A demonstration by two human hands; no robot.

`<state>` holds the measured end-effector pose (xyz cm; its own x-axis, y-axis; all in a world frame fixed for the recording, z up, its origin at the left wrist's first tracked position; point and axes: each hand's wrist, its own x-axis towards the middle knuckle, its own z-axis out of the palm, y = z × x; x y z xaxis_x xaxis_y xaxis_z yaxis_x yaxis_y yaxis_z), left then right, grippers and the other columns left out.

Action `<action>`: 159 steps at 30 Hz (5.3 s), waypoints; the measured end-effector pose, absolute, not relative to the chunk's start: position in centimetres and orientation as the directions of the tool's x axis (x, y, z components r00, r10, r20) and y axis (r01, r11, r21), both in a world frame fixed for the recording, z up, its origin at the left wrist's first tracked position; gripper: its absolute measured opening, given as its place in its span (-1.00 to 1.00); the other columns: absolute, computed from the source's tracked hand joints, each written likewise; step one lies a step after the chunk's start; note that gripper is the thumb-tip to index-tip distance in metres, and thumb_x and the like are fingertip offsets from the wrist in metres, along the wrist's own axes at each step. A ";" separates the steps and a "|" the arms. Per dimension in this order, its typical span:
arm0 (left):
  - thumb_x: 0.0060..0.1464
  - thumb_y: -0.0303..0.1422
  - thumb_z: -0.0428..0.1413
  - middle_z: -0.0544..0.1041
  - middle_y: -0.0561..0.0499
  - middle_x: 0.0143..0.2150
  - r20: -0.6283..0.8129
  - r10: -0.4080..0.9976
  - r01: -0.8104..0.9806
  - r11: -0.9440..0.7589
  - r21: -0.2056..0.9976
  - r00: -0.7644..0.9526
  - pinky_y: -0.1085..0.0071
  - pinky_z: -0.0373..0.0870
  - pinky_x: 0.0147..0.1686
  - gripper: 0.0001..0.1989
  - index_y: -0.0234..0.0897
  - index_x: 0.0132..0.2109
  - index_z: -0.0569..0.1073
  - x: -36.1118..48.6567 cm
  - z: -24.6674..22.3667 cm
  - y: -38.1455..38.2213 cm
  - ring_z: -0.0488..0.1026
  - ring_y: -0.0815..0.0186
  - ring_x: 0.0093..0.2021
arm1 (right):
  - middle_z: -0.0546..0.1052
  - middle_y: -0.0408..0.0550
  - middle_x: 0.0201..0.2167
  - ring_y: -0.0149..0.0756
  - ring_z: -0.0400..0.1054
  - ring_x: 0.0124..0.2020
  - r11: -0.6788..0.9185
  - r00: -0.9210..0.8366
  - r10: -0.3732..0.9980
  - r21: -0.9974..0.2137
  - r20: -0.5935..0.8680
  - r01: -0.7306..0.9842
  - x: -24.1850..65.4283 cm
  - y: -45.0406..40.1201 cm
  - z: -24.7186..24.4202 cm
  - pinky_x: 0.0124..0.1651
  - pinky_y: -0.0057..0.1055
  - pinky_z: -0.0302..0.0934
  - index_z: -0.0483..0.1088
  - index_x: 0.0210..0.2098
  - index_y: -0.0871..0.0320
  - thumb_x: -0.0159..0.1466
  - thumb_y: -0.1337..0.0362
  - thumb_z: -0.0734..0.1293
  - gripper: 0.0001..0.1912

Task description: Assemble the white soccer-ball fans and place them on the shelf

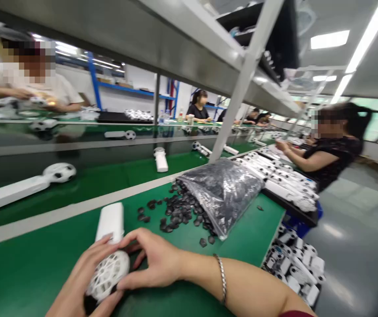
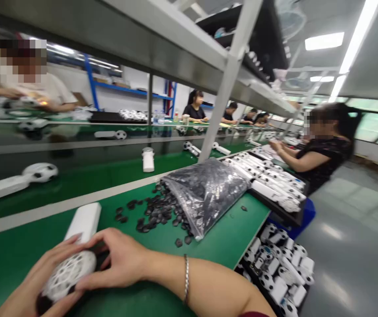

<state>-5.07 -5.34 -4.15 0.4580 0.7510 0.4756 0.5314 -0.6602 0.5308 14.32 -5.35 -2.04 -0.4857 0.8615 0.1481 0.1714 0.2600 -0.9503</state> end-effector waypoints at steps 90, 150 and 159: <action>-0.16 -0.52 0.05 0.25 0.01 -0.11 0.234 0.933 0.405 -0.333 0.852 0.274 0.36 0.20 -0.07 -0.69 -0.21 -0.19 0.28 -5.8 -0.6 -5.3 0.28 0.28 -0.10 | 0.41 -0.06 -0.33 -0.36 0.32 -0.31 0.371 -0.395 0.919 -0.346 0.002 0.862 18.0 2.3 0.1 -0.22 -0.47 0.17 0.37 -0.25 0.17 0.10 0.39 0.29 -0.81; -0.31 -0.42 0.20 0.26 0.01 -0.14 0.220 0.863 0.476 -0.444 0.759 0.454 0.33 0.27 -0.08 -0.51 -0.19 -0.11 0.35 -6.9 -0.3 -4.2 0.29 0.25 -0.13 | 0.36 -0.14 -0.42 -0.39 0.23 -0.45 0.459 -0.548 0.789 -0.329 -0.276 0.826 15.0 -5.6 2.2 -0.46 -0.47 -0.08 0.23 -0.52 0.13 -0.01 0.48 0.16 -0.87; -0.38 -0.24 0.26 0.29 -0.04 -0.12 0.181 0.869 0.516 -0.428 0.742 0.460 0.26 0.28 -0.10 -0.33 -0.17 -0.01 0.30 -7.2 -0.6 -3.7 0.31 0.15 -0.11 | 0.41 -0.11 -0.37 -0.24 0.33 -0.42 0.416 -0.507 0.813 -0.324 -0.287 0.850 16.8 -4.0 -0.3 -0.45 -0.41 0.01 0.28 -0.43 0.02 -0.09 0.42 0.21 -0.77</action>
